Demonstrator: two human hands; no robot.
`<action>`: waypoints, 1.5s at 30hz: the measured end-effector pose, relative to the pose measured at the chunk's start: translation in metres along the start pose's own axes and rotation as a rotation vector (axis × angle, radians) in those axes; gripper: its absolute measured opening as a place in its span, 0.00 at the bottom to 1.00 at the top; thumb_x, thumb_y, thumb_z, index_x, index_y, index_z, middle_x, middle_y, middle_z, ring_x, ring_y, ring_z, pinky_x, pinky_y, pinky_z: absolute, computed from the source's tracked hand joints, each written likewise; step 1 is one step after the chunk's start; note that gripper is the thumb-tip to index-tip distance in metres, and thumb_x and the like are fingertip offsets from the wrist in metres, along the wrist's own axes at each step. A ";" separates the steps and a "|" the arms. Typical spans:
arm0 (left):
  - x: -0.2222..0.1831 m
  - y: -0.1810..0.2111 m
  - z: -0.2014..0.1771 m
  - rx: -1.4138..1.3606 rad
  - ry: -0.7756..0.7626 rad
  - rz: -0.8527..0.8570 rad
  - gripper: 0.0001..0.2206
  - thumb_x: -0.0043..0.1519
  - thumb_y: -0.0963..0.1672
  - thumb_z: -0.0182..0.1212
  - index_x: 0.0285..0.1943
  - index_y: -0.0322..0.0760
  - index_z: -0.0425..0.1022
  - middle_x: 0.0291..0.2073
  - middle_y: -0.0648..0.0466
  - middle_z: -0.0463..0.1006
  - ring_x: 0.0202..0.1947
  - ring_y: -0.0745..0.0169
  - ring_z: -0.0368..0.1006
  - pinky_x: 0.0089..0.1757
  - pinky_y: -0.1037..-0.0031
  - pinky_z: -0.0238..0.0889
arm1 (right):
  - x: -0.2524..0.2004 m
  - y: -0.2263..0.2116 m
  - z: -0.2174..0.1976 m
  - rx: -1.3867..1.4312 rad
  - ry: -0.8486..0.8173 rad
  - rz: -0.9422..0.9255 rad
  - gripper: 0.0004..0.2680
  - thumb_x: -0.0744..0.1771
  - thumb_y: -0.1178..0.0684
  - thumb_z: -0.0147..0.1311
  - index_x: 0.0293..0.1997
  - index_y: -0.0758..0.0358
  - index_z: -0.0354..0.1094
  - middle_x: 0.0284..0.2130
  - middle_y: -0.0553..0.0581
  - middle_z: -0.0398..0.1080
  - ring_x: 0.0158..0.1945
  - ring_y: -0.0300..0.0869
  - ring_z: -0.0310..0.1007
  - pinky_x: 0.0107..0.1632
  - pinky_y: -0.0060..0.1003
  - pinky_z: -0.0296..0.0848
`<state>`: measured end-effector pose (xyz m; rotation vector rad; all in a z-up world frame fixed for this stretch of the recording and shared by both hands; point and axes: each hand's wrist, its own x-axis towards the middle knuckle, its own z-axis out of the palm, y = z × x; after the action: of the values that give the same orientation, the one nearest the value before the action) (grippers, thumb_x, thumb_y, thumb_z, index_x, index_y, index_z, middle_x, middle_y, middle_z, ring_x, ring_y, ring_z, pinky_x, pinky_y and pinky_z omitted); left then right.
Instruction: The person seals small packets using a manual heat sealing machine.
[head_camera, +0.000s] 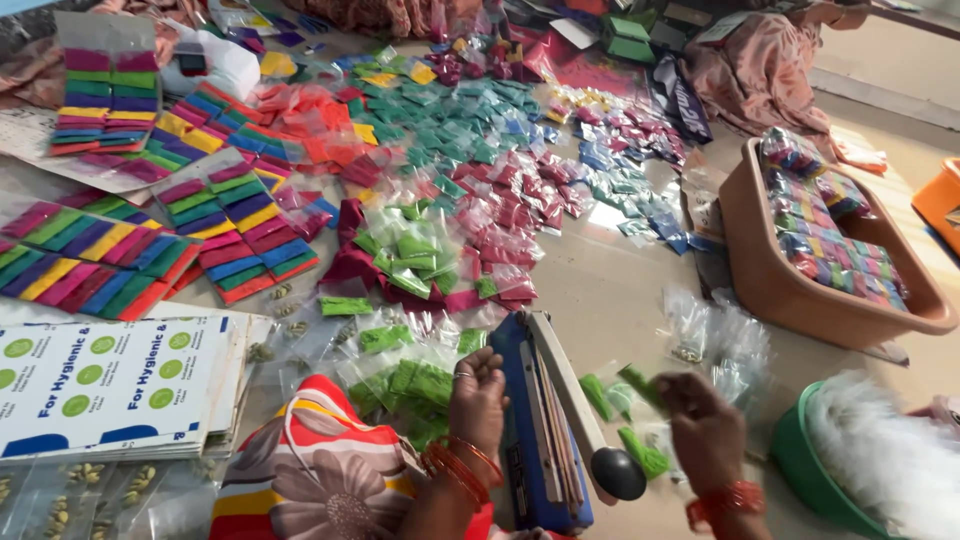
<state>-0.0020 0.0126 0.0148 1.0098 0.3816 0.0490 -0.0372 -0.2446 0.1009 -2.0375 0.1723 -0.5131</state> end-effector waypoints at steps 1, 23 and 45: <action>0.013 -0.020 -0.009 -0.027 -0.004 -0.005 0.12 0.64 0.39 0.55 0.55 0.45 0.72 0.45 0.63 0.78 0.35 0.75 0.69 0.35 0.79 0.64 | 0.001 0.027 0.008 -0.130 -0.024 0.056 0.08 0.65 0.62 0.55 0.46 0.61 0.79 0.38 0.53 0.82 0.40 0.35 0.79 0.44 0.31 0.75; 0.013 -0.042 -0.002 0.368 -0.185 -0.350 0.20 0.63 0.53 0.65 0.47 0.32 0.75 0.33 0.52 0.79 0.30 0.61 0.73 0.32 0.69 0.68 | 0.035 0.158 0.094 -0.088 -0.536 0.081 0.14 0.62 0.52 0.59 0.52 0.61 0.72 0.40 0.48 0.80 0.39 0.38 0.80 0.42 0.37 0.76; 0.009 -0.042 0.006 0.508 0.013 -0.306 0.18 0.57 0.50 0.69 0.47 0.33 0.79 0.37 0.50 0.84 0.38 0.57 0.79 0.44 0.66 0.71 | -0.051 -0.028 0.081 -0.994 -0.410 -0.014 0.26 0.67 0.30 0.37 0.76 0.37 0.47 0.73 0.55 0.50 0.77 0.54 0.40 0.72 0.61 0.37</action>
<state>0.0024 -0.0128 -0.0196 1.4391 0.5735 -0.3320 -0.0506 -0.1488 0.0763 -3.0580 0.1806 0.0391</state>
